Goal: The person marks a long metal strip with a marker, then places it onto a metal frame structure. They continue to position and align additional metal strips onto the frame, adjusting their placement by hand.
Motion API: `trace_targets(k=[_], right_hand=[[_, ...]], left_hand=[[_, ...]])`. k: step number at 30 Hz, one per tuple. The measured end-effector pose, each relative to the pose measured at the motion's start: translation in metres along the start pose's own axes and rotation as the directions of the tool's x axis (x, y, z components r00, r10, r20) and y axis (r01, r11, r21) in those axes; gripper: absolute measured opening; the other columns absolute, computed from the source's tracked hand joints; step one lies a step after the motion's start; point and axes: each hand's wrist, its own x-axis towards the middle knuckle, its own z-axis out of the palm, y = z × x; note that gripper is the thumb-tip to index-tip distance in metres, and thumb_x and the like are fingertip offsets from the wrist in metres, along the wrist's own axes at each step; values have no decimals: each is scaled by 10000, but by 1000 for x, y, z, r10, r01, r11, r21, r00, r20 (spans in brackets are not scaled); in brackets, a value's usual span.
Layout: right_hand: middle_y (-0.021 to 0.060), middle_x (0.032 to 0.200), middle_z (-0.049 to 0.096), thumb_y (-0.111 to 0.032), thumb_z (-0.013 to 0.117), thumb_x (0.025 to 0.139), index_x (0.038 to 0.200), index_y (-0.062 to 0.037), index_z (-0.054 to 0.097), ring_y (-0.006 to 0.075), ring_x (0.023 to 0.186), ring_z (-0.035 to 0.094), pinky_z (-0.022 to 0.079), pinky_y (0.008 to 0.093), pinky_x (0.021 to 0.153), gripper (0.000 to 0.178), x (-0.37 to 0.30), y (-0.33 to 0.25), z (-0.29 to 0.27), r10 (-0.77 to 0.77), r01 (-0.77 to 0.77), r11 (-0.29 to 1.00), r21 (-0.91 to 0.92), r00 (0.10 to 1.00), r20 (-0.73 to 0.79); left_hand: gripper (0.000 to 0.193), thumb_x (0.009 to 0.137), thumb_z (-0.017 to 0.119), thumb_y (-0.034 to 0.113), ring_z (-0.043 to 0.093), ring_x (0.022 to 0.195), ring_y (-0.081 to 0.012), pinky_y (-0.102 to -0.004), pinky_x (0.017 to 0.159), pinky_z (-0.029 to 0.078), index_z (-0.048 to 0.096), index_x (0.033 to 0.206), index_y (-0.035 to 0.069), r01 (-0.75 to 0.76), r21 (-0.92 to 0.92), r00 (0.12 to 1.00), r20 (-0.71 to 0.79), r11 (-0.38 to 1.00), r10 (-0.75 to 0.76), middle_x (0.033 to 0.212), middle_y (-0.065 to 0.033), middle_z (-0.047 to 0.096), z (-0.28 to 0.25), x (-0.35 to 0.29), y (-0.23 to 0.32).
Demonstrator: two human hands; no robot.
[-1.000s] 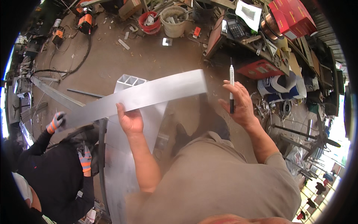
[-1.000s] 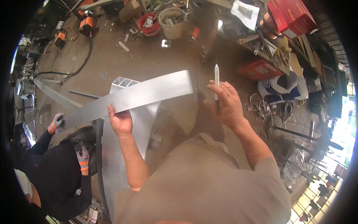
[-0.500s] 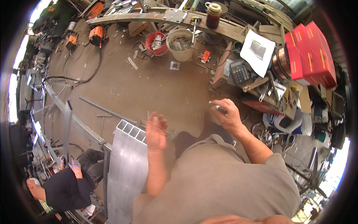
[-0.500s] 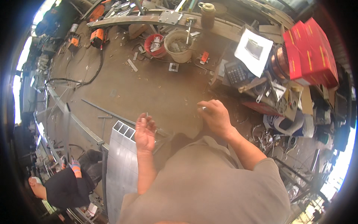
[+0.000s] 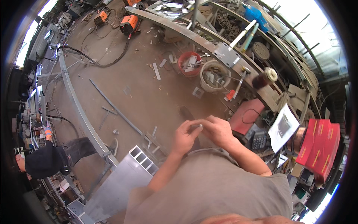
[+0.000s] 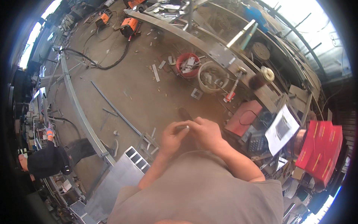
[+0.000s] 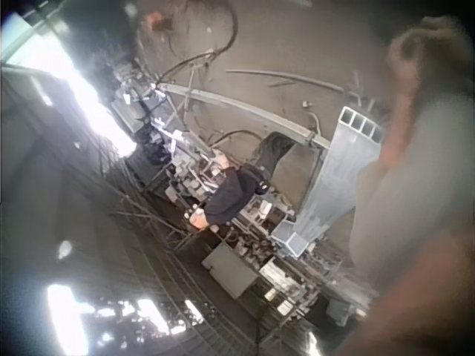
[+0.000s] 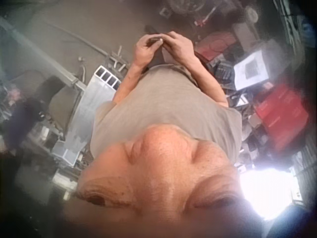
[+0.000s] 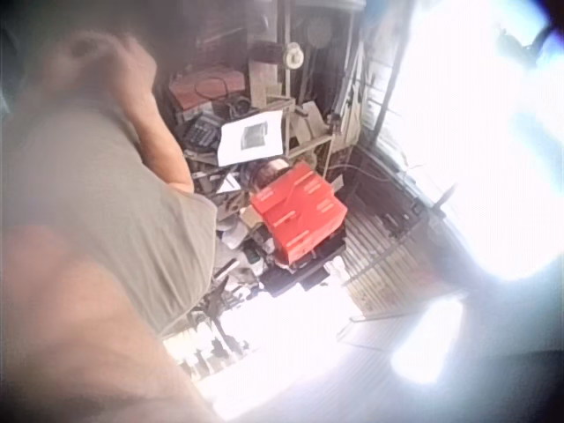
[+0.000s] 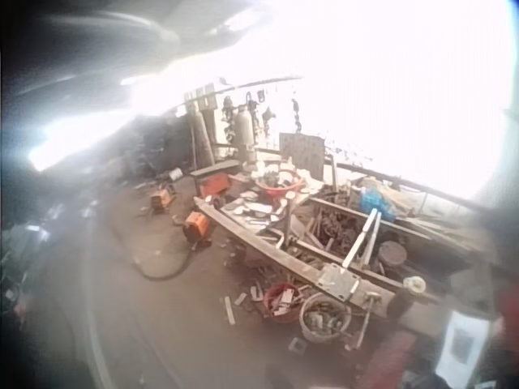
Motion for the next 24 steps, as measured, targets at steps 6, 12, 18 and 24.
trace_targets(k=[6,12,18,24], right_hand=[[107,1247,681,-184,817,854,1306,-146,687,339,1071,689,590,433,885,472,182,8,-4,88,-86,988,125,996,-10],[77,1207,704,-147,794,819,1261,-118,694,308,1059,670,576,435,892,454,340,21,12,-119,118,985,127,993,6],[93,1095,722,-146,778,862,1176,-94,724,330,1009,664,564,449,855,323,491,69,54,-22,17,967,252,1000,19],[156,1083,714,-185,748,932,1173,-55,723,370,1062,669,531,468,921,275,619,131,50,302,-213,868,449,943,-137]], left_hand=[[178,981,758,41,639,927,-116,-281,807,522,741,1158,38,-150,-22,972,-184,988,144,1069,-33,671,-98,151,36],[213,932,816,82,623,814,-116,-277,707,504,771,1138,50,-154,254,972,-134,955,193,994,-24,687,-197,269,89],[369,921,818,99,641,810,-135,-282,735,534,731,1280,76,-98,308,986,-100,946,135,1037,-63,726,-259,415,98],[598,896,848,181,676,941,-163,-306,882,565,623,1437,63,-37,481,999,35,876,23,1148,-92,719,-338,635,102]])
